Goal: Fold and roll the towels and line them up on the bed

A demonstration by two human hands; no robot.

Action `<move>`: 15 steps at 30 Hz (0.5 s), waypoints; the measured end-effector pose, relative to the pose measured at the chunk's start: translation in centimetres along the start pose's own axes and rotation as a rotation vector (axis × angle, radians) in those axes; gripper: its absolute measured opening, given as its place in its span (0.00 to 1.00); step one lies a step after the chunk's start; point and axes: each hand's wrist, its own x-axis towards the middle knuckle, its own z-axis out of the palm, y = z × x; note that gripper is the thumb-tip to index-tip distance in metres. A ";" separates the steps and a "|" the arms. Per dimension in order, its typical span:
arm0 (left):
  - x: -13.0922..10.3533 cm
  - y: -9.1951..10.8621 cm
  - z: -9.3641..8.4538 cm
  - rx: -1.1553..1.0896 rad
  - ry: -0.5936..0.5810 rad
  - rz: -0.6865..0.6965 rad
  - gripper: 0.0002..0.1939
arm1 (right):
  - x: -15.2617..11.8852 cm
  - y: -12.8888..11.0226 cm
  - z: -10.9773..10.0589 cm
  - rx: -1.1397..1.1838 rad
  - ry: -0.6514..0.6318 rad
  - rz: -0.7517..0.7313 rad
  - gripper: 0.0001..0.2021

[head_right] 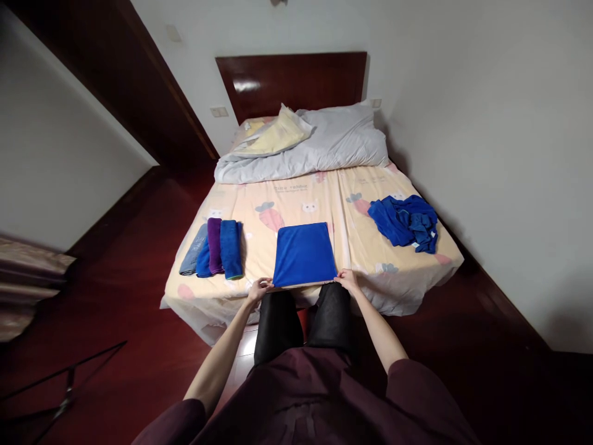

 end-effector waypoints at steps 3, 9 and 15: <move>-0.9 -0.8 -0.6 0.010 -0.049 -0.015 0.31 | -1.0 0.5 -0.9 0.000 -0.026 0.001 0.19; 0.0 0.2 0.1 0.013 -0.050 -0.014 0.34 | -1.1 0.1 -0.8 0.052 -0.067 0.035 0.22; 4.3 3.0 1.6 -0.004 0.032 0.005 0.32 | 2.2 -2.0 0.1 0.077 -0.053 0.102 0.24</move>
